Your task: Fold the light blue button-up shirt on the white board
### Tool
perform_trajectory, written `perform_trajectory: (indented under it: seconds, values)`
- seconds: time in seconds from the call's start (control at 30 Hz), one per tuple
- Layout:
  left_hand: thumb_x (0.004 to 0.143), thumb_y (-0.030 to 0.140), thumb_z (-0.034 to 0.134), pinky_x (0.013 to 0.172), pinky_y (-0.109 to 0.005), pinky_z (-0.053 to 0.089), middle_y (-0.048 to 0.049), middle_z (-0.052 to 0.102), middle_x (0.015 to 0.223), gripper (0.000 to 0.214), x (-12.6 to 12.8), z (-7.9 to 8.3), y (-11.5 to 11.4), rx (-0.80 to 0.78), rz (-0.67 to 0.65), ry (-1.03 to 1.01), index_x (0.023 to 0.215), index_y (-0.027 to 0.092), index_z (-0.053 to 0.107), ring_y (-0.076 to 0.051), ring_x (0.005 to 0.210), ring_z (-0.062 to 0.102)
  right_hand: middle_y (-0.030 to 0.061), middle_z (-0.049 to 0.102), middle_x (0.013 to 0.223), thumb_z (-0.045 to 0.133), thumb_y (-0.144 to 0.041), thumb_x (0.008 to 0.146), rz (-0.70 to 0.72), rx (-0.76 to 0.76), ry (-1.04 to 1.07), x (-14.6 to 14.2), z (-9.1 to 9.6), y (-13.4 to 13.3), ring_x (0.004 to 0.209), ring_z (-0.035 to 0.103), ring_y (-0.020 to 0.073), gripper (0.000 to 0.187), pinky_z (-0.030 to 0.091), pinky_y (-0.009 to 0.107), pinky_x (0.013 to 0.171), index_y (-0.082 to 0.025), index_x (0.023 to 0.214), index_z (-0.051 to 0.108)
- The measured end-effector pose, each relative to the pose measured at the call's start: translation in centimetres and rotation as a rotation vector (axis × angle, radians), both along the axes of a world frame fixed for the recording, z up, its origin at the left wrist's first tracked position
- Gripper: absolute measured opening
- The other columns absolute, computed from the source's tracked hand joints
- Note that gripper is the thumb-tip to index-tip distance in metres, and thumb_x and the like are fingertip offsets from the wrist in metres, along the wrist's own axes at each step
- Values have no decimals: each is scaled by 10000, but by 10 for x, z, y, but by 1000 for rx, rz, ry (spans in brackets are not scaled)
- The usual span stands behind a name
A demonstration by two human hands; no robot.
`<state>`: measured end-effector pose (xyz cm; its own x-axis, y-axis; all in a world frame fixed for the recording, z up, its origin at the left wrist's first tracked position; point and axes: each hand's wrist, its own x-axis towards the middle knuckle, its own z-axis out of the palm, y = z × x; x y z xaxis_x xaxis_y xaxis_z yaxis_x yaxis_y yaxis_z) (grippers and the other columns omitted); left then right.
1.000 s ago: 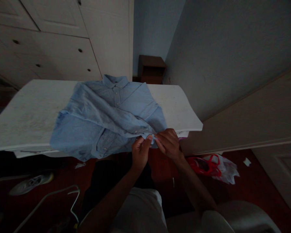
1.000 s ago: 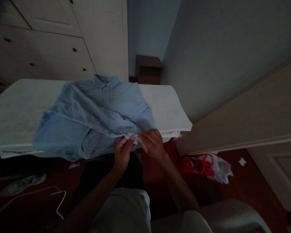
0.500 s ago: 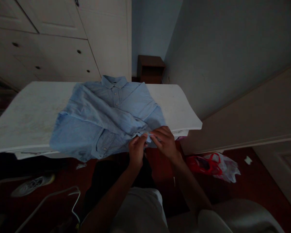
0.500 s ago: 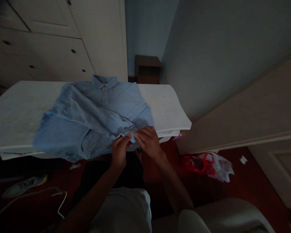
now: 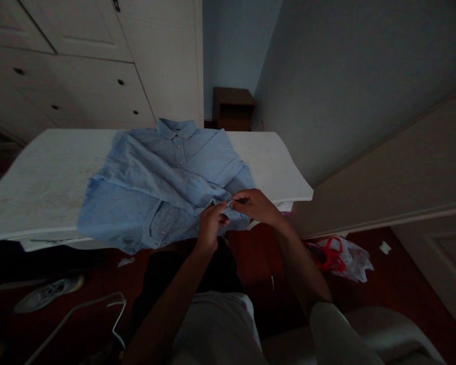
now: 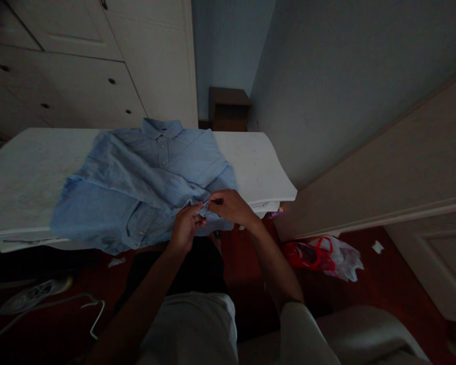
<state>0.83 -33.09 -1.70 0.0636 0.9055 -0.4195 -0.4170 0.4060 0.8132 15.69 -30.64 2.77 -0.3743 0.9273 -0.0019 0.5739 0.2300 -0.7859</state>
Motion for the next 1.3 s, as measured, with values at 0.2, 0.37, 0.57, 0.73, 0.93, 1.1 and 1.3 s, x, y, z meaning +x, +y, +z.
perform_trajectory:
  seconds: [0.2, 0.37, 0.57, 0.73, 0.93, 1.1, 1.3]
  values:
    - [613, 449, 676, 454, -221, 359, -20, 603, 505, 308, -4, -1, 3, 48, -44, 42, 586, 149, 611, -96, 415, 490, -33, 544, 603, 544, -307, 853, 70, -100, -12, 1, 1, 5, 554, 471, 83, 234, 330, 203, 530, -141, 735, 660]
    - [617, 452, 669, 434, -223, 346, -11, 565, 436, 314, -6, -2, 6, 88, -73, 111, 517, 166, 583, -100, 396, 469, -29, 548, 602, 521, -309, 879, 142, -52, -84, 3, 5, 6, 567, 478, 87, 263, 325, 208, 548, -143, 730, 661]
    - [637, 437, 673, 441, -223, 348, 5, 549, 442, 307, -8, -10, 6, 132, -89, 60, 517, 167, 590, -96, 406, 472, -36, 545, 578, 521, -298, 883, 147, -36, -140, 0, 8, 6, 554, 477, 90, 273, 314, 217, 548, -141, 714, 666]
    - [658, 436, 669, 476, -224, 375, 9, 562, 473, 297, -8, -14, 2, 132, -66, 14, 553, 171, 586, -98, 433, 489, -32, 569, 596, 552, -248, 872, 64, 42, -138, -7, 6, -2, 559, 498, 95, 211, 320, 226, 557, -153, 719, 663]
    - [735, 444, 644, 522, -230, 379, 11, 555, 501, 324, -6, -13, -8, 250, -42, 107, 564, 174, 589, -102, 481, 483, 39, 636, 717, 581, -219, 873, -30, 483, -315, -11, -7, -23, 745, 561, 176, 164, 380, 308, 720, -163, 743, 663]
    - [813, 463, 592, 562, -232, 386, 16, 526, 522, 380, -6, -15, -16, 417, -35, 206, 561, 179, 583, -108, 523, 482, 63, 687, 830, 537, -217, 921, -27, 877, -348, -3, -23, -35, 789, 552, 193, 157, 380, 341, 723, -184, 888, 687]
    - [775, 446, 648, 611, -232, 448, 6, 608, 588, 284, -4, -20, -18, 330, 11, 131, 739, 167, 683, -124, 577, 567, 42, 694, 886, 574, -166, 896, 50, 1002, -337, 6, -38, -39, 809, 581, 171, 159, 419, 319, 720, -231, 1003, 672]
